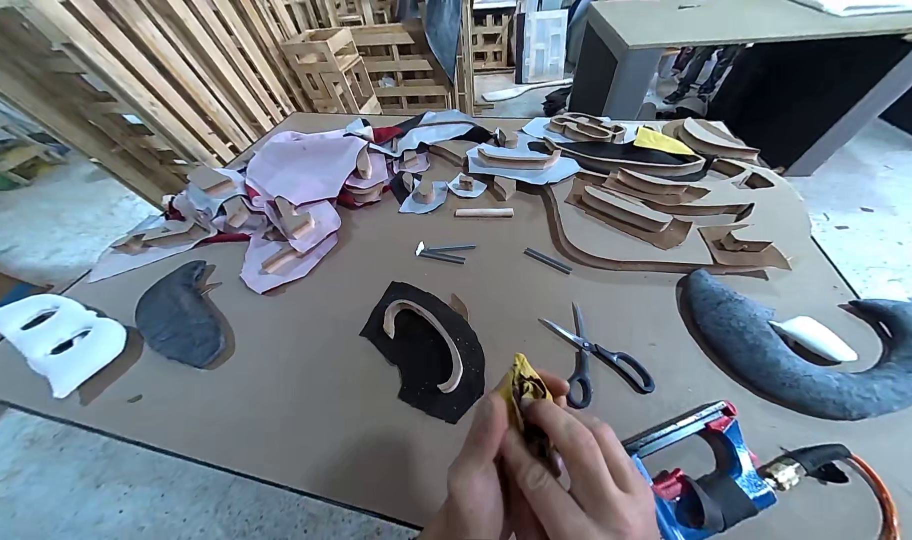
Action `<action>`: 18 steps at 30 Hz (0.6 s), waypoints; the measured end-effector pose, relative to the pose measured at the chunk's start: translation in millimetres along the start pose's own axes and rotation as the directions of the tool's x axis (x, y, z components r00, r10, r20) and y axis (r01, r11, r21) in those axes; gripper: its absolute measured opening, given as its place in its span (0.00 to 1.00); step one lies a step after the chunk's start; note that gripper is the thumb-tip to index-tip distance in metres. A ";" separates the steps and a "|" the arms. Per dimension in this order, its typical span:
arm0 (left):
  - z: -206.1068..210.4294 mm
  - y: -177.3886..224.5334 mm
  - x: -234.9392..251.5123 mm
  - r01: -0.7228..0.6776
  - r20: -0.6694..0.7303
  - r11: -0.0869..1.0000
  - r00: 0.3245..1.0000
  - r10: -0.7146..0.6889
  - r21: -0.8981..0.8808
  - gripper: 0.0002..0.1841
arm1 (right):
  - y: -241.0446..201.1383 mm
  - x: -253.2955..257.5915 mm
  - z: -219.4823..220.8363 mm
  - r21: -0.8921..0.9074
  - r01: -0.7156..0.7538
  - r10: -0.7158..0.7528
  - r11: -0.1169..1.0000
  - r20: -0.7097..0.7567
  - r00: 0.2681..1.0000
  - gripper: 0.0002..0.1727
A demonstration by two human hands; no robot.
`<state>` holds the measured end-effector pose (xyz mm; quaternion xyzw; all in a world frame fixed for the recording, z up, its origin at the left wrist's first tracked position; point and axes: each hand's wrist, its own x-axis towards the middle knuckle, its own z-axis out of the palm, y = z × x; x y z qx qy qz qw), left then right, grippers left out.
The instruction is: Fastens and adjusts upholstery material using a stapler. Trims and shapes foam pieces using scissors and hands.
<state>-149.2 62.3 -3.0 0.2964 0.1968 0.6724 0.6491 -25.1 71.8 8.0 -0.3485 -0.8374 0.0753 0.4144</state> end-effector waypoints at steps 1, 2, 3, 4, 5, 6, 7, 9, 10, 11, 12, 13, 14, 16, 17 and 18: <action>0.6 0.1 -0.1 0.008 -0.011 1.000 1.000 -0.008 0.000 0.33 | -0.9 -1.6 -3.0 -0.011 0.016 -0.015 1.000 0.022 1.000 0.11; 2.4 0.2 -0.1 0.020 -0.048 1.000 0.999 -0.021 -0.008 0.31 | -0.4 -2.4 -6.0 0.003 0.033 -0.034 0.999 0.035 0.999 0.11; 4.0 0.9 0.8 0.026 -0.090 1.000 0.996 -0.027 -0.005 0.30 | 1.5 -2.1 -9.7 0.061 0.046 -0.049 0.997 0.047 0.998 0.11; 3.0 2.3 1.9 0.023 -0.089 1.000 0.996 -0.021 0.017 0.32 | 4.6 -1.3 -14.5 0.167 0.042 -0.053 0.985 0.066 0.996 0.12; 0.6 3.8 2.9 0.020 -0.062 0.998 0.998 -0.016 0.066 0.35 | 7.7 -0.2 -20.5 0.311 0.006 -0.034 0.950 0.087 0.996 0.12; -1.1 5.1 3.9 0.012 -0.038 0.994 0.999 -0.008 0.111 0.38 | 10.0 1.8 -26.3 0.450 -0.065 0.022 0.891 0.100 0.995 0.12; -1.1 5.7 4.2 0.001 -0.024 0.988 1.000 0.002 0.155 0.40 | 11.4 4.4 -30.7 0.545 -0.146 0.103 0.825 0.109 0.989 0.11; 2.8 8.0 1.6 -0.016 -0.004 0.965 1.000 0.018 0.262 0.40 | 12.6 11.1 -33.6 0.618 -0.241 0.240 0.748 0.087 0.967 0.10; 4.8 9.2 -0.2 -0.019 0.009 0.956 1.000 0.017 0.294 0.40 | 13.2 15.0 -33.4 0.648 -0.257 0.281 0.717 0.069 0.957 0.09; 6.0 9.7 -2.0 -0.020 0.013 0.955 1.000 0.017 0.297 0.39 | 13.6 19.0 -33.5 0.677 -0.254 0.299 0.691 0.052 0.953 0.09; 6.9 9.3 -3.2 -0.020 0.005 0.959 1.000 0.019 0.282 0.37 | 13.4 23.0 -34.9 0.690 -0.249 0.304 0.679 0.044 0.952 0.08; 6.9 8.3 -3.7 -0.027 0.004 0.964 1.000 0.027 0.264 0.36 | 12.4 26.5 -37.0 0.691 -0.247 0.301 0.679 0.044 0.952 0.08; 6.3 7.6 -4.1 -0.039 0.006 0.964 0.999 0.038 0.264 0.35 | 10.6 29.3 -39.0 0.683 -0.249 0.299 0.687 0.048 0.953 0.09; 2.9 7.9 -2.3 -0.137 0.083 0.921 0.990 0.115 0.365 0.36 | 5.0 32.3 -41.9 0.674 -0.272 0.301 0.687 0.077 0.950 0.09; 0.5 9.7 -0.9 -0.216 0.145 0.862 0.975 0.167 0.458 0.37 | 2.1 32.8 -43.1 0.680 -0.288 0.304 0.674 0.099 0.947 0.09; -2.4 11.7 1.5 -0.305 0.208 0.767 0.952 0.225 0.565 0.39 | -0.3 33.2 -44.9 0.694 -0.304 0.310 0.653 0.121 0.943 0.08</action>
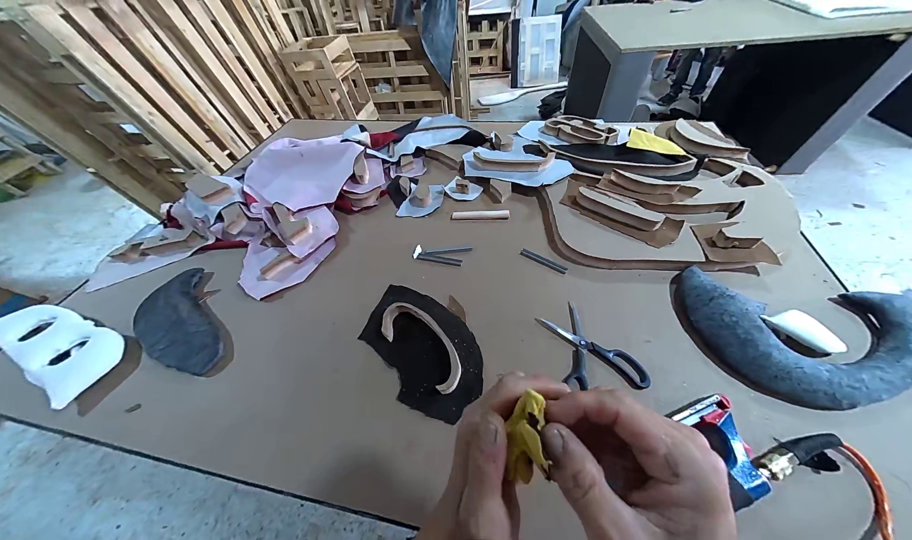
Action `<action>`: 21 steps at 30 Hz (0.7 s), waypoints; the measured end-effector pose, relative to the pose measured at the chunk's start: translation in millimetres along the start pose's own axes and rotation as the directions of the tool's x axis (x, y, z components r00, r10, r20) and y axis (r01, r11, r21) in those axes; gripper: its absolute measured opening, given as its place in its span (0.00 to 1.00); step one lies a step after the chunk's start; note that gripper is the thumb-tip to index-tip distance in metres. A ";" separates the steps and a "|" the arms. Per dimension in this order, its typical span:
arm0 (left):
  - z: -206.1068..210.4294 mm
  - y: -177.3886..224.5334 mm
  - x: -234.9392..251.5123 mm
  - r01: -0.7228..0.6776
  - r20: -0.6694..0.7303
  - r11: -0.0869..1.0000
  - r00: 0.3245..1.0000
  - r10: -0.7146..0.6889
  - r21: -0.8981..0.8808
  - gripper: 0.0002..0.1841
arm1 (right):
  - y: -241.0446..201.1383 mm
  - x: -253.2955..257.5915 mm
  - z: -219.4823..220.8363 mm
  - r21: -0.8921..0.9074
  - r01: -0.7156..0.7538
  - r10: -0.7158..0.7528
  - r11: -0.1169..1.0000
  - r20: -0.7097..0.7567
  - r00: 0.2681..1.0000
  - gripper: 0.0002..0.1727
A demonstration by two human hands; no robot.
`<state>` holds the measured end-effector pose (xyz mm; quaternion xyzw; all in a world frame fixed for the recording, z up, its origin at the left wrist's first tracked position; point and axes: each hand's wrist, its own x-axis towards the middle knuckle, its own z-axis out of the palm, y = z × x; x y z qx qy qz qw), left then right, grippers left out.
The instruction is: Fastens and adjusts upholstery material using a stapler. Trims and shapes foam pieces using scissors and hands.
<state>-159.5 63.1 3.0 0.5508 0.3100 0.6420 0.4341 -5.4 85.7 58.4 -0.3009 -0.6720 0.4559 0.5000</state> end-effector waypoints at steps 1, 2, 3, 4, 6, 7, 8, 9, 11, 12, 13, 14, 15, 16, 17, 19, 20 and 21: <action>-4.3 -0.7 2.3 -0.084 0.021 0.979 0.996 0.082 0.187 0.41 | -2.4 -0.6 -0.6 0.021 -0.022 0.022 1.000 0.008 1.000 0.07; -8.2 -0.1 4.5 -0.152 0.047 0.912 0.988 0.145 0.382 0.42 | -4.4 -1.2 -1.7 0.026 -0.046 0.045 0.999 0.009 0.999 0.07; -11.0 1.0 6.4 -0.198 0.073 0.823 0.979 0.188 0.533 0.42 | -6.1 -1.6 -3.0 0.011 -0.074 0.074 0.997 0.002 0.997 0.06; -12.9 1.6 8.0 -0.226 0.097 0.739 0.972 0.214 0.635 0.41 | -7.6 -1.6 -4.0 -0.019 -0.112 0.111 0.994 -0.009 0.994 0.05; -14.9 0.7 8.3 -0.255 0.130 0.608 0.962 0.242 0.752 0.40 | -9.6 -2.0 -5.0 -0.082 -0.185 0.183 0.979 -0.027 0.983 0.05; -16.1 -0.1 8.2 -0.267 0.146 0.559 0.957 0.252 0.785 0.39 | -9.8 -2.6 -5.4 -0.107 -0.209 0.207 0.972 -0.029 0.978 0.04; -17.9 -0.7 8.4 -0.286 0.166 0.524 0.950 0.264 0.802 0.39 | -9.5 -3.4 -5.9 -0.128 -0.224 0.223 0.966 -0.022 0.974 0.03; -20.4 -0.8 9.2 -0.311 0.192 0.497 0.942 0.276 0.810 0.38 | -8.6 -4.3 -6.2 -0.138 -0.233 0.235 0.963 -0.007 0.972 0.03; -27.0 0.6 12.8 -0.367 0.250 0.455 0.921 0.299 0.811 0.38 | -6.4 -5.0 -5.8 -0.124 -0.242 0.248 0.962 0.035 0.968 0.05; -29.9 1.9 14.6 -0.390 0.274 0.446 0.913 0.302 0.806 0.39 | -5.3 -4.5 -4.8 -0.111 -0.238 0.244 0.965 0.051 0.968 0.05; -32.0 3.2 16.3 -0.404 0.289 0.453 0.908 0.302 0.795 0.39 | -4.9 -3.5 -3.0 -0.101 -0.235 0.241 0.967 0.051 0.969 0.05; -33.5 3.7 17.6 -0.402 0.288 0.485 0.911 0.295 0.777 0.39 | -4.8 -2.0 -0.7 -0.092 -0.230 0.234 0.969 0.039 0.971 0.05; -34.5 3.5 17.8 -0.374 0.263 0.561 0.926 0.271 0.739 0.39 | -5.1 -0.6 1.6 -0.081 -0.224 0.226 0.971 0.021 0.974 0.05; -34.3 2.7 17.0 -0.308 0.215 0.690 0.951 0.221 0.655 0.40 | -5.5 0.5 3.4 -0.067 -0.213 0.214 0.975 0.004 0.977 0.05; -32.9 1.8 15.3 -0.202 0.158 0.841 0.977 0.140 0.502 0.41 | -6.1 1.3 4.7 -0.063 -0.200 0.200 0.978 -0.012 0.980 0.04; -29.0 2.1 11.2 0.067 0.106 0.997 0.992 -0.070 0.038 0.42 | -6.1 1.0 7.9 -0.120 -0.167 0.163 0.979 -0.040 0.986 0.04; -27.4 2.5 8.4 0.165 0.104 0.976 0.983 -0.151 -0.139 0.40 | -5.4 0.2 10.7 -0.177 -0.144 0.137 0.974 -0.047 0.989 0.05; -26.7 2.5 5.3 0.223 0.111 0.945 0.973 -0.202 -0.238 0.39 | -4.4 -1.1 14.5 -0.233 -0.116 0.108 0.966 -0.048 0.993 0.07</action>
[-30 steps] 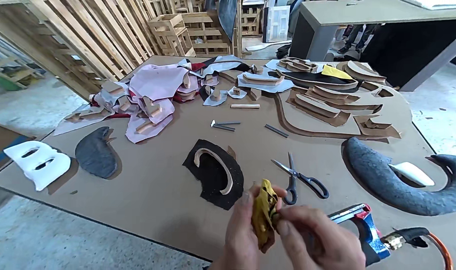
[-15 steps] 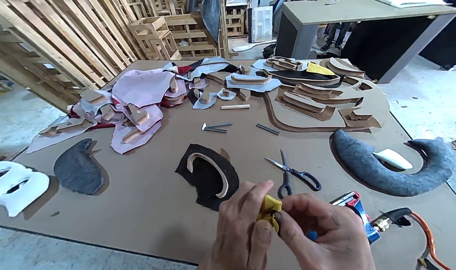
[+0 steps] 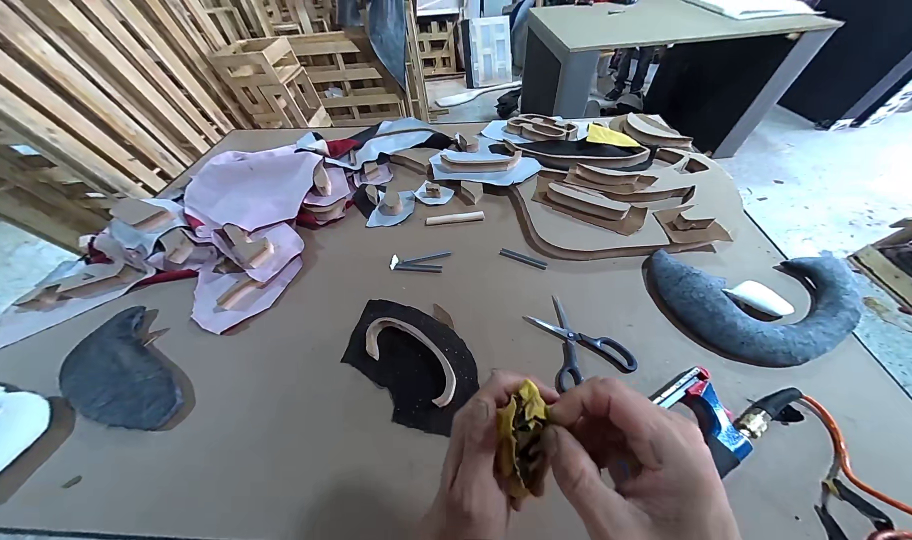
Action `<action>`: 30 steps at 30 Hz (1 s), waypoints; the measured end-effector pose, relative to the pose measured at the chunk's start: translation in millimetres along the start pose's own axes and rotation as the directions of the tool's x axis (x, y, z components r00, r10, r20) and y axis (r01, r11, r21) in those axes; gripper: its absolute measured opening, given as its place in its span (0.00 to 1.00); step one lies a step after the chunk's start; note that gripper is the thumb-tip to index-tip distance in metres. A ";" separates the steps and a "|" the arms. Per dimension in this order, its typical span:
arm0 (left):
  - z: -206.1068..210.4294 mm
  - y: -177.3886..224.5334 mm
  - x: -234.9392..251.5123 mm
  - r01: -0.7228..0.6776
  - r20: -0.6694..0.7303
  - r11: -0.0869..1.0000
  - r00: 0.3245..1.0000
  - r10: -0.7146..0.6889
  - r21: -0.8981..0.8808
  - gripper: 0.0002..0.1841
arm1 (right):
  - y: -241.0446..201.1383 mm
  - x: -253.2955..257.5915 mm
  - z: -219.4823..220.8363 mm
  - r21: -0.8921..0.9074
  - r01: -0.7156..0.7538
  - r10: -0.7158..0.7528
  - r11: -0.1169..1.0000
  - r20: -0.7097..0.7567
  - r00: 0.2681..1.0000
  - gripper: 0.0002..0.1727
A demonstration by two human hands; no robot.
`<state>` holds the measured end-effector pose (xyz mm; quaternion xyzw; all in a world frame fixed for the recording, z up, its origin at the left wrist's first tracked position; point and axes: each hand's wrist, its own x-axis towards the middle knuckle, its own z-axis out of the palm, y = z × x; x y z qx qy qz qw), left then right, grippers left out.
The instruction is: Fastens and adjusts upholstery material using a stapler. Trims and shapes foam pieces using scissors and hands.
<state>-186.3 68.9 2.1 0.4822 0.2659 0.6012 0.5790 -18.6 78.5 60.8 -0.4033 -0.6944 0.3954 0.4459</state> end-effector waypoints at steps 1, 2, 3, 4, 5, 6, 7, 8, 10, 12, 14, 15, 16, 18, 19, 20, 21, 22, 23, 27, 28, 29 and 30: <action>0.0 -1.4 -2.7 0.026 -0.001 0.998 1.000 -0.026 -0.057 0.37 | -0.1 -1.3 4.1 -0.050 0.030 -0.030 0.998 -0.007 1.000 0.08; -0.6 -3.2 -3.9 0.026 0.001 0.996 1.000 -0.026 -0.080 0.37 | -0.5 -2.3 7.7 -0.097 0.056 -0.058 0.994 -0.017 0.998 0.09; -1.1 -4.2 -4.0 0.012 0.002 0.998 1.000 -0.012 -0.068 0.37 | -0.9 -2.7 10.5 -0.130 0.071 -0.075 0.989 -0.028 0.997 0.09; -2.0 -4.1 -3.6 -0.017 0.011 1.000 1.000 0.018 -0.017 0.38 | -1.5 -2.6 12.0 -0.147 0.073 -0.079 0.986 -0.037 0.996 0.10; -3.8 -3.9 -2.7 -0.070 0.030 0.994 0.997 0.067 0.084 0.39 | -1.7 -2.4 12.1 -0.146 0.068 -0.075 0.987 -0.041 0.996 0.10; -7.3 -3.1 -1.8 -0.142 0.070 0.964 0.989 0.129 0.227 0.38 | -1.8 -2.0 11.0 -0.120 0.057 -0.062 0.991 -0.035 0.997 0.10; -11.1 -1.8 -0.8 -0.219 0.113 0.903 0.975 0.190 0.370 0.34 | -2.5 -1.6 8.8 -0.071 0.034 -0.035 0.997 -0.019 0.999 0.10; -14.9 0.9 -0.6 -0.276 0.155 0.823 0.961 0.229 0.496 0.32 | -3.8 -1.2 6.1 -0.023 -0.003 0.003 1.000 0.003 1.000 0.09; -19.8 3.6 -1.8 -0.314 0.183 0.642 0.947 0.264 0.699 0.31 | -5.7 -0.4 2.0 -0.003 -0.099 0.099 0.995 0.033 0.995 0.10; -18.9 1.0 -2.4 -0.305 0.173 0.461 0.936 0.306 0.833 0.29 | -5.6 0.2 0.4 -0.078 -0.167 0.170 0.983 0.030 0.985 0.10; -19.2 -3.9 -1.3 -0.322 0.209 0.314 0.915 0.345 0.893 0.26 | -2.6 2.1 -0.3 -0.153 -0.189 0.193 0.970 0.013 0.981 0.09; -20.4 -6.7 -0.7 -0.342 0.238 0.262 0.903 0.358 0.902 0.26 | 0.2 2.9 -0.6 -0.162 -0.190 0.194 0.968 0.008 0.981 0.08; -21.9 -8.7 0.0 -0.365 0.269 0.230 0.893 0.361 0.902 0.25 | 3.7 3.2 -0.7 -0.153 -0.192 0.196 0.969 0.011 0.980 0.08; -26.1 -7.9 1.9 -0.415 0.331 0.210 0.880 0.342 0.885 0.22 | 9.7 2.7 -1.4 -0.130 -0.192 0.198 0.973 0.040 0.979 0.08; -29.3 -5.6 3.0 -0.440 0.362 0.223 0.876 0.317 0.870 0.21 | 12.5 2.2 -2.8 -0.135 -0.177 0.188 0.975 0.069 0.980 0.08; -32.7 -2.7 3.6 -0.464 0.392 0.259 0.875 0.283 0.847 0.20 | 15.8 2.1 -5.8 -0.145 -0.151 0.168 0.978 0.117 0.979 0.09; -35.9 0.3 3.7 -0.477 0.418 0.314 0.877 0.238 0.821 0.21 | 19.2 2.7 -10.5 -0.164 -0.118 0.147 0.979 0.179 0.973 0.10; -38.3 3.0 2.8 -0.473 0.436 0.378 0.881 0.186 0.795 0.22 | 22.1 3.9 -16.2 -0.189 -0.084 0.131 0.978 0.251 0.959 0.10; -39.3 4.8 0.8 -0.453 0.445 0.449 0.886 0.131 0.770 0.21 | 23.5 5.6 -22.3 -0.217 -0.050 0.121 0.975 0.329 0.937 0.11; -35.3 2.3 -6.5 -0.273 0.425 0.719 0.905 -0.034 0.639 0.21 | 15.8 20.0 -39.4 -0.302 0.014 0.167 0.953 0.565 0.808 0.12; -31.5 0.5 -7.2 -0.197 0.406 0.795 0.912 -0.067 0.574 0.21 | 15.1 23.7 -43.1 -0.288 0.006 0.175 0.958 0.597 0.783 0.11; -26.9 -0.5 -7.9 -0.105 0.389 0.869 0.915 -0.106 0.483 0.20 | 15.2 27.4 -47.8 -0.250 -0.020 0.178 0.968 0.627 0.758 0.11; -21.6 -0.6 -9.1 0.000 0.375 0.930 0.915 -0.148 0.368 0.19 | 16.9 30.6 -53.7 -0.180 -0.069 0.172 0.981 0.652 0.739 0.11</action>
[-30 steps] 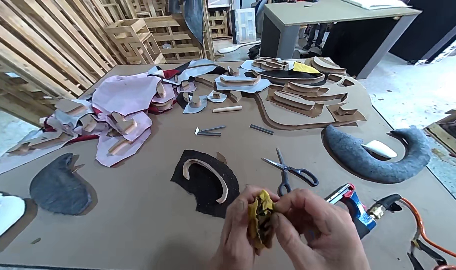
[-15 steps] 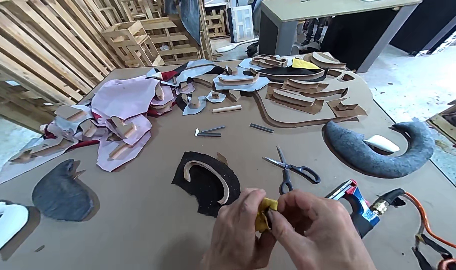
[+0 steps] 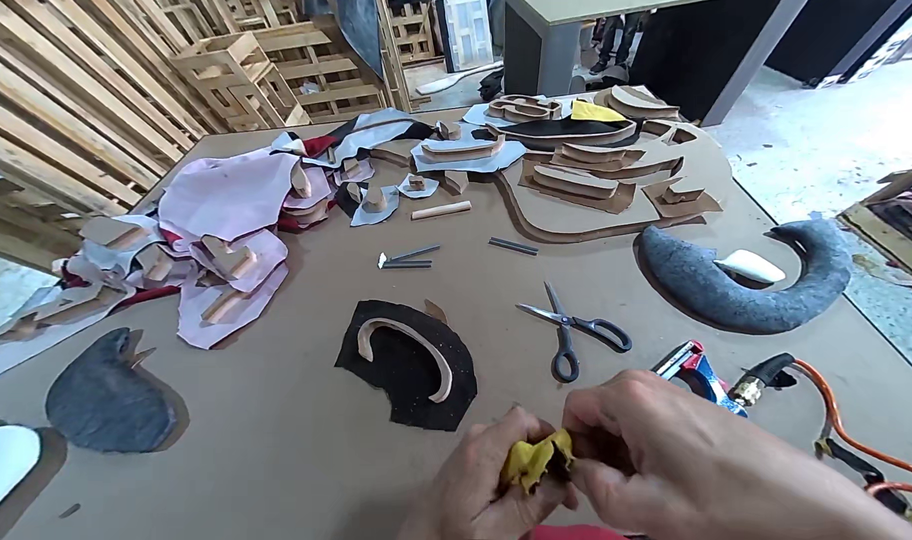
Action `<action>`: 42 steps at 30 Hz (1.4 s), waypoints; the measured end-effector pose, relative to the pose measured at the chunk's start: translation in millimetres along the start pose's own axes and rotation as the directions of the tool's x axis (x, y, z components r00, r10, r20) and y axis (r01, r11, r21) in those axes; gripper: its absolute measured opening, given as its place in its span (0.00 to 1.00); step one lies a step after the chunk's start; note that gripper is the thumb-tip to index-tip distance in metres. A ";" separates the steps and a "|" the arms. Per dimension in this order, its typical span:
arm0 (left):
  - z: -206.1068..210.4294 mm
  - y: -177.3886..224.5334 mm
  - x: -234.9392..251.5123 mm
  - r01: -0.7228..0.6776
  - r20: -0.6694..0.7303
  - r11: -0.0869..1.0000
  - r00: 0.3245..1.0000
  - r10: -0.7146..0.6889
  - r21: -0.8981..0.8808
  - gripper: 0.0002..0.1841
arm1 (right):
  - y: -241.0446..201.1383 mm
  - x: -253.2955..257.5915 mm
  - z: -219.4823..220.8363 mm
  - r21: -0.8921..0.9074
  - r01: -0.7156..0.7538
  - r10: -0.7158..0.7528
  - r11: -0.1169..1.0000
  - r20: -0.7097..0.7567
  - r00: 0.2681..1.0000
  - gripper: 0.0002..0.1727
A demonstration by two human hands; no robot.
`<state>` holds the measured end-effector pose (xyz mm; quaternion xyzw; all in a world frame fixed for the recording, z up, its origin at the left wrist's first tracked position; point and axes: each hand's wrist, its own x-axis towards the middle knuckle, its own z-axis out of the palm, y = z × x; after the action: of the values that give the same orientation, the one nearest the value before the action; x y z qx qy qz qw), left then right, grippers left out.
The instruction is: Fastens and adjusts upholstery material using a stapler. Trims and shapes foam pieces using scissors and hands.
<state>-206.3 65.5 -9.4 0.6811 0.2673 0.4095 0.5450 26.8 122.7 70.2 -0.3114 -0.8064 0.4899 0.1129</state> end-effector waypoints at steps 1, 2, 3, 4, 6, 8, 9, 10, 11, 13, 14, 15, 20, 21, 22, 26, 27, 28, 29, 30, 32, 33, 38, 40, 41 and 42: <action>5.6 2.1 -0.2 0.047 -0.008 0.984 0.999 -0.049 -0.171 0.17 | 4.0 -2.4 -5.8 0.122 0.021 -0.021 0.992 0.000 1.000 0.11; 10.8 4.1 -1.1 0.085 -0.041 0.937 0.994 -0.105 -0.338 0.17 | 8.1 -6.0 -10.9 0.245 0.053 -0.042 0.968 -0.052 0.998 0.11; 13.8 6.7 -1.5 0.106 -0.079 0.889 0.984 -0.157 -0.446 0.20 | 11.6 -9.3 -15.9 0.328 0.091 -0.045 0.940 -0.145 0.988 0.12; 15.6 8.9 -0.6 0.108 -0.115 0.856 0.975 -0.191 -0.506 0.21 | 13.9 -11.6 -19.0 0.349 0.131 -0.038 0.928 -0.260 0.965 0.14; 19.0 11.7 2.8 0.076 -0.167 0.833 0.966 -0.198 -0.548 0.20 | 15.8 -12.5 -13.4 0.231 0.177 -0.059 0.957 -0.444 0.894 0.14; 22.2 15.3 9.3 0.033 -0.223 0.882 0.962 -0.155 -0.469 0.17 | 12.6 -11.9 4.1 0.084 0.169 -0.107 0.982 -0.491 0.864 0.11; 24.2 16.7 13.3 0.001 -0.267 0.923 0.957 -0.112 -0.384 0.17 | 7.6 -11.3 13.1 0.057 0.160 -0.111 0.985 -0.500 0.859 0.10; 25.5 15.6 17.0 -0.040 -0.308 0.957 0.950 -0.053 -0.288 0.17 | 3.6 -10.5 21.2 0.062 0.165 -0.110 0.984 -0.516 0.849 0.10; 26.3 12.8 20.5 -0.083 -0.341 0.979 0.940 0.015 -0.185 0.17 | 0.8 -9.7 27.9 0.081 0.181 -0.109 0.980 -0.544 0.832 0.09; 27.2 7.5 25.6 -0.152 -0.371 0.986 0.921 0.118 -0.063 0.17 | -2.6 -8.8 35.2 0.096 0.214 -0.113 0.972 -0.610 0.784 0.08; 27.7 6.6 27.2 -0.163 -0.383 0.986 0.914 0.136 -0.039 0.17 | -3.9 -9.0 36.3 0.087 0.220 -0.116 0.972 -0.634 0.765 0.08; 28.4 6.4 28.4 -0.167 -0.393 0.985 0.909 0.141 -0.033 0.17 | -4.9 -9.2 36.4 0.069 0.216 -0.121 0.974 -0.648 0.752 0.08; 32.1 9.7 33.1 -0.141 -0.390 0.984 0.917 0.087 -0.113 0.17 | -4.7 -3.2 40.6 -0.015 0.216 -0.168 0.976 -0.686 0.708 0.07; 33.1 9.4 33.8 -0.141 -0.391 0.980 0.917 0.077 -0.139 0.18 | -4.5 -1.6 42.4 -0.037 0.221 -0.184 0.975 -0.695 0.695 0.07; 33.6 8.9 34.3 -0.143 -0.392 0.977 0.917 0.072 -0.157 0.18 | -4.2 -0.1 44.3 -0.065 0.220 -0.200 0.973 -0.707 0.678 0.07; 32.9 10.0 34.4 -0.152 -0.383 0.977 0.920 0.084 -0.150 0.19 | -4.7 3.2 47.5 -0.115 0.193 -0.213 0.974 -0.753 0.622 0.07; 33.2 11.4 34.7 -0.152 -0.382 0.975 0.920 0.081 -0.160 0.19 | -4.2 4.4 47.3 -0.125 0.197 -0.222 0.972 -0.760 0.610 0.07; 33.9 12.6 34.9 -0.150 -0.384 0.974 0.920 0.076 -0.169 0.19 | -3.6 5.3 47.5 -0.145 0.204 -0.241 0.968 -0.762 0.600 0.07; 34.8 13.4 35.2 -0.149 -0.387 0.974 0.919 0.072 -0.171 0.19 | -3.4 5.6 47.9 -0.181 0.203 -0.268 0.962 -0.759 0.593 0.06; 35.4 13.9 35.6 -0.150 -0.389 0.974 0.918 0.075 -0.167 0.19 | -3.1 6.1 48.6 -0.230 0.194 -0.301 0.954 -0.755 0.582 0.06; 36.2 15.4 35.9 -0.138 -0.401 0.984 0.912 0.084 -0.109 0.19 | -2.3 7.3 51.3 -0.337 0.147 -0.360 0.930 -0.751 0.554 0.06; 36.2 15.2 35.3 -0.126 -0.407 0.990 0.909 0.090 -0.063 0.19 | -2.0 7.4 52.5 -0.377 0.122 -0.379 0.918 -0.745 0.549 0.06; 36.2 11.1 31.4 -0.055 -0.447 0.978 0.883 0.142 0.202 0.21 | -3.9 7.1 55.2 -0.390 0.074 -0.362 0.918 -0.747 0.557 0.07; 36.0 10.2 31.5 -0.055 -0.443 0.969 0.882 0.161 0.241 0.22 | -4.5 6.8 54.3 -0.365 0.073 -0.343 0.928 -0.761 0.550 0.07; 36.0 10.8 31.2 -0.057 -0.441 0.965 0.882 0.168 0.254 0.22 | -5.0 6.4 54.4 -0.358 0.075 -0.338 0.931 -0.764 0.550 0.07; 36.1 11.8 30.8 -0.055 -0.440 0.960 0.880 0.176 0.274 0.22 | -5.6 5.8 54.8 -0.353 0.076 -0.334 0.933 -0.765 0.551 0.07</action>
<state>-160.6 68.5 7.6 0.6432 0.3974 0.5538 0.3490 -6.6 84.9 47.2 -0.4162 -0.7548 0.1563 0.4823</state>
